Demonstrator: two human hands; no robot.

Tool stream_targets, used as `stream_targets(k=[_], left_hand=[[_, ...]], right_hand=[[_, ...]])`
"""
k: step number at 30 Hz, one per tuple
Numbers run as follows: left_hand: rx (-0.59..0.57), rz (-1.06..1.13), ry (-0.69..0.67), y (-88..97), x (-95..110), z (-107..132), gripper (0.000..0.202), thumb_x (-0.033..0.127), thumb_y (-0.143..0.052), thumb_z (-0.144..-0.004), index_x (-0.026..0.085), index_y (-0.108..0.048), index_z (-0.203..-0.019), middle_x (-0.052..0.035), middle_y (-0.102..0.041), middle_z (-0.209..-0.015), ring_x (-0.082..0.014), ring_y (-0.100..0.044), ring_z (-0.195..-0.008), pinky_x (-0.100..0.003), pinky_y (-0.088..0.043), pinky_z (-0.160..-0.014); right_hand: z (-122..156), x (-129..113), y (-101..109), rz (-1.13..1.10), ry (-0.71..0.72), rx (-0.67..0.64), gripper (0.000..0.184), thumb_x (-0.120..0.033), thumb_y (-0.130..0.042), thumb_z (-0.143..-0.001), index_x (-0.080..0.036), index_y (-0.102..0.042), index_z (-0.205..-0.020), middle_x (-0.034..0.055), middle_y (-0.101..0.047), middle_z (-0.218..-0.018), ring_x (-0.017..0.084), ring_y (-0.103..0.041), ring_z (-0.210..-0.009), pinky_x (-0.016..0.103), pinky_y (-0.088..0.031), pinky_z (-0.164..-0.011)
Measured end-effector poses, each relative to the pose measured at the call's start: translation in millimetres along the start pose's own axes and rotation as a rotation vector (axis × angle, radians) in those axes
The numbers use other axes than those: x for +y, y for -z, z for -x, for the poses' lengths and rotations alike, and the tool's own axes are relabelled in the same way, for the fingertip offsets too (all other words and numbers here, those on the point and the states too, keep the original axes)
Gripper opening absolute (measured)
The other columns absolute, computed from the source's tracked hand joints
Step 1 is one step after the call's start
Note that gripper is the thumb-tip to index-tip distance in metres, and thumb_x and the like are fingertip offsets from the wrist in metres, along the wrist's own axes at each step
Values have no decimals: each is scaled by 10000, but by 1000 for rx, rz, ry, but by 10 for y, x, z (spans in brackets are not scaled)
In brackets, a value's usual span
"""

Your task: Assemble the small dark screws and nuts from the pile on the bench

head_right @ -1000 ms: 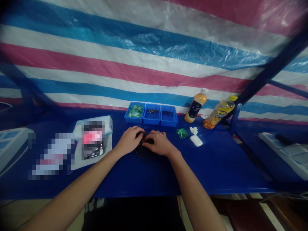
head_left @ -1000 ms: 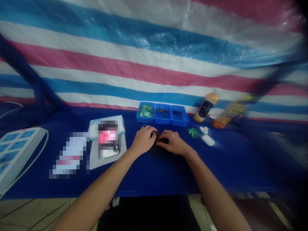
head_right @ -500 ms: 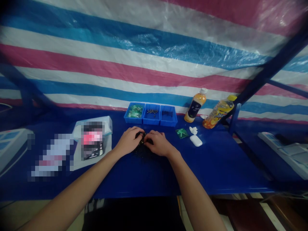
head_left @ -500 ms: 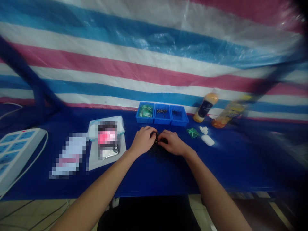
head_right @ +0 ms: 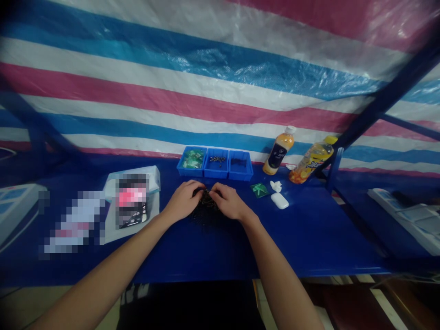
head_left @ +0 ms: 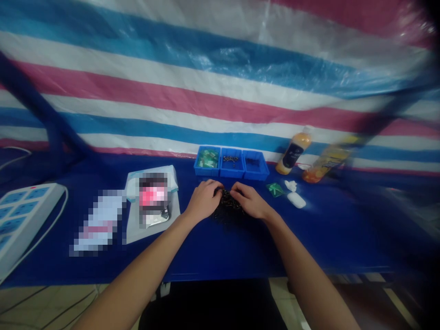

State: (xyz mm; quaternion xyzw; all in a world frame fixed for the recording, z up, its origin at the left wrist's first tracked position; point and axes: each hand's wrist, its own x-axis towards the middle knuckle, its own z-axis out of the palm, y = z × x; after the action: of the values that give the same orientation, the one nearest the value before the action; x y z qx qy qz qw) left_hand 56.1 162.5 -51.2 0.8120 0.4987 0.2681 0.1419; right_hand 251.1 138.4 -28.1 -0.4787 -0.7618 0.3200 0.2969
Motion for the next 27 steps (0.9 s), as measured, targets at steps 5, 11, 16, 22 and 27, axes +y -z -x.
stream_targets(k=[5, 11, 16, 22, 27], left_hand=[[-12, -2, 11, 1, 7, -2, 222, 244, -481, -919, 245, -653, -1059, -39, -653, -1100, -246, -574, -1038, -407, -449, -927], [-28, -9, 9, 17, 32, 4, 222, 271, -469, -927, 237, -655, -1044, -41, -652, -1097, -251, -573, -1015, -423, -456, -891], [-38, -3, 6, 24, 38, 8, 226, 286, -466, -928, 241, -655, -1044, -40, -649, -1100, -256, -569, -1009, -435, -456, -877], [-42, -11, 13, 29, 46, 8, 225, 301, -475, -925, 238, -658, -1040, -50, -649, -1098, -265, -567, -1012, -441, -455, -870], [-43, -14, 12, 26, 48, 12, 223, 306, -478, -925, 237, -654, -1042, -49, -647, -1093, -259, -564, -1005, -443, -451, -878]], right_hand=[[-41, 77, -2, -103, -88, 131, 267, -373, -461, -888, -187, -515, -704, -34, -507, -664, 123, -461, -651, 240, -348, -613], [-113, 254, 38, -194, -238, 353, 285, -387, -515, -818, -188, -486, -616, -38, -456, -575, 118, -417, -576, 245, -317, -554], [-152, 316, 71, -399, -277, 458, 291, -407, -563, -772, -192, -483, -594, -34, -450, -565, 110, -407, -538, 248, -348, -543], [-158, 300, 88, -554, -303, 503, 268, -385, -592, -734, -191, -484, -583, -25, -443, -555, 106, -403, -519, 246, -342, -512], [-152, 283, 83, -660, -331, 499, 265, -363, -619, -712, -190, -467, -580, -31, -424, -544, 101, -393, -507, 249, -337, -504]])
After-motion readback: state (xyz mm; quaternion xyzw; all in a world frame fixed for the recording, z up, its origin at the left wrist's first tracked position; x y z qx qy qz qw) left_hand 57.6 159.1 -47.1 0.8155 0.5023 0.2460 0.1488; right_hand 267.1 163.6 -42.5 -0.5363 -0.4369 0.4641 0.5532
